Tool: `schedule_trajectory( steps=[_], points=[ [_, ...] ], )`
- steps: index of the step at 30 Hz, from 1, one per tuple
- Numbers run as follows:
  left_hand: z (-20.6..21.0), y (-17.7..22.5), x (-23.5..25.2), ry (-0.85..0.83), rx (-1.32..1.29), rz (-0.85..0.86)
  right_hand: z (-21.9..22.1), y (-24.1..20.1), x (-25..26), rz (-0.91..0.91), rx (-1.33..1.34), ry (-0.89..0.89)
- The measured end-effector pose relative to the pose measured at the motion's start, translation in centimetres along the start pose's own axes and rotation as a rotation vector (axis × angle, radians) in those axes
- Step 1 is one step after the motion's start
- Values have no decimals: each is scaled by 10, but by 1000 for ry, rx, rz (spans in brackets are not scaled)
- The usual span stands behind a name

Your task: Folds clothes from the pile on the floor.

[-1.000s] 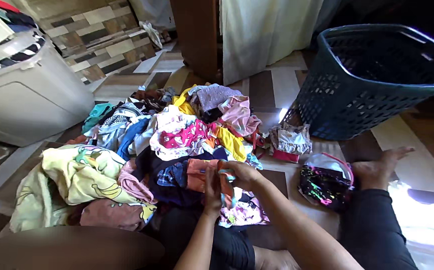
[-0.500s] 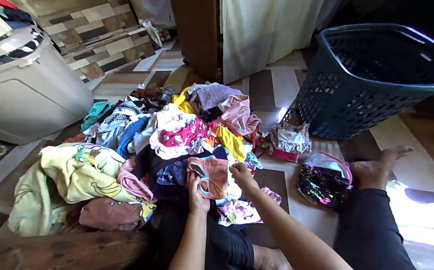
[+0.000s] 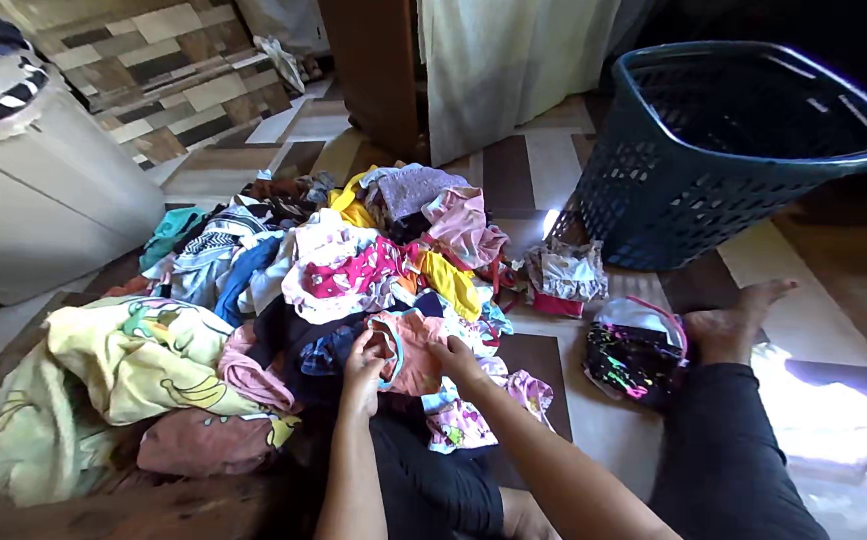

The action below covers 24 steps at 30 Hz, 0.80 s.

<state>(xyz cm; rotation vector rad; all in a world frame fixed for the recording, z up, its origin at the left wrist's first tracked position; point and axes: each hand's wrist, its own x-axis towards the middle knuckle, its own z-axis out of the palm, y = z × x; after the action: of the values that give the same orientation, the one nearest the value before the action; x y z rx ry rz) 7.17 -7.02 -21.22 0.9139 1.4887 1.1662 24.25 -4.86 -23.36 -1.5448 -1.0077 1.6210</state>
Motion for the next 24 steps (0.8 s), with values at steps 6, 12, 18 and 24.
schedule_trajectory(
  steps=[6, 12, 18, 24],
  points=[
    [-16, -15, 18, 248, 409, 156, 11, 4, -4, 64, 290, 30],
    [13, -21, -7, 389, 461, 618, 20, -7, -9, 20, 421, -80],
    [55, -42, -23, 79, 455, 924, 15, -17, -23, -31, 561, -104],
    [59, -47, -13, 3, 750, 801, -12, -15, -36, 46, 599, -123]
  ],
)
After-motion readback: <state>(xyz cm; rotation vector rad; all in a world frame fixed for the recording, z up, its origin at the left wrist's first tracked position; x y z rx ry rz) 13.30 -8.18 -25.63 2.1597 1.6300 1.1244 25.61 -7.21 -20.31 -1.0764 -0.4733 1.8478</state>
